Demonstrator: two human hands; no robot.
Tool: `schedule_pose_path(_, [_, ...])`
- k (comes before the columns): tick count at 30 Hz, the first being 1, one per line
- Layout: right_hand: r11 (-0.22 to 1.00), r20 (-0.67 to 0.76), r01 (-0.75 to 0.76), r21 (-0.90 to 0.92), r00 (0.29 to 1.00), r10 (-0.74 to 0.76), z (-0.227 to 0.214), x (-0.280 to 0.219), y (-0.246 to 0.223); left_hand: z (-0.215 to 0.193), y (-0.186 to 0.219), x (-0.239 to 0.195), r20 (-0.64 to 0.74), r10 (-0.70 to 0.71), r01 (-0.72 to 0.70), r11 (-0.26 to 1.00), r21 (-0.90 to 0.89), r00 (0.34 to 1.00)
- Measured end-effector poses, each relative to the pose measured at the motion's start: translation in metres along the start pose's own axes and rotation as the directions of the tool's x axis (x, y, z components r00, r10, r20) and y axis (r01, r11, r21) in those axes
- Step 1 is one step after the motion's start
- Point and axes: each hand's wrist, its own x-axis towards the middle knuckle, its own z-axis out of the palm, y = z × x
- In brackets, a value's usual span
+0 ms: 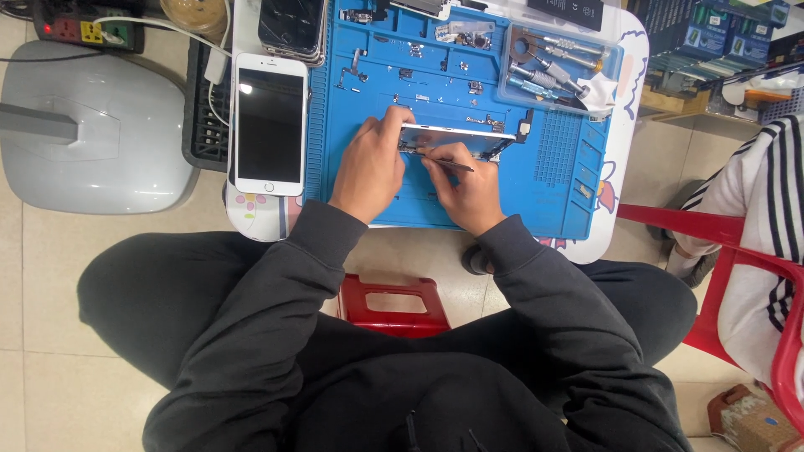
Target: The person is repairing a smartphone by disassembling its internal components on a blue work mat. They use a screwdriver to remove screws and tweezers to handle small parts, carefully placing them on the mat.
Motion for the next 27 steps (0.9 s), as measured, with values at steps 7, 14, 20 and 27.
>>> schedule_pose_path(7, [1.000, -0.011, 0.016, 0.002, 1.000, -0.016, -0.0008, 0.0007, -0.0009, 0.0011, -0.0005, 0.0001, -0.005, 0.005, -0.005, 1.000, 0.005, 1.000])
schedule_pose_path(14, [1.000, 0.001, -0.006, 0.022, 1.000, 0.006, 0.0003, -0.0012, 0.0026, 0.0022, -0.0013, -0.0006, 0.007, -0.011, 0.011, 1.000, 0.006, 1.000])
schedule_pose_path(20, [1.000, -0.001, 0.003, 0.010, 1.000, -0.003, 0.0003, 0.0002, 0.0007, 0.0027, -0.0025, -0.0007, 0.003, -0.003, 0.003, 1.000, 0.015, 1.000])
schedule_pose_path(27, [0.999, -0.019, 0.027, -0.019, 0.999, -0.028, 0.0023, -0.0005, 0.0017, 0.0015, -0.0002, -0.0005, 0.002, -0.007, 0.007, 1.000, 0.021, 1.000])
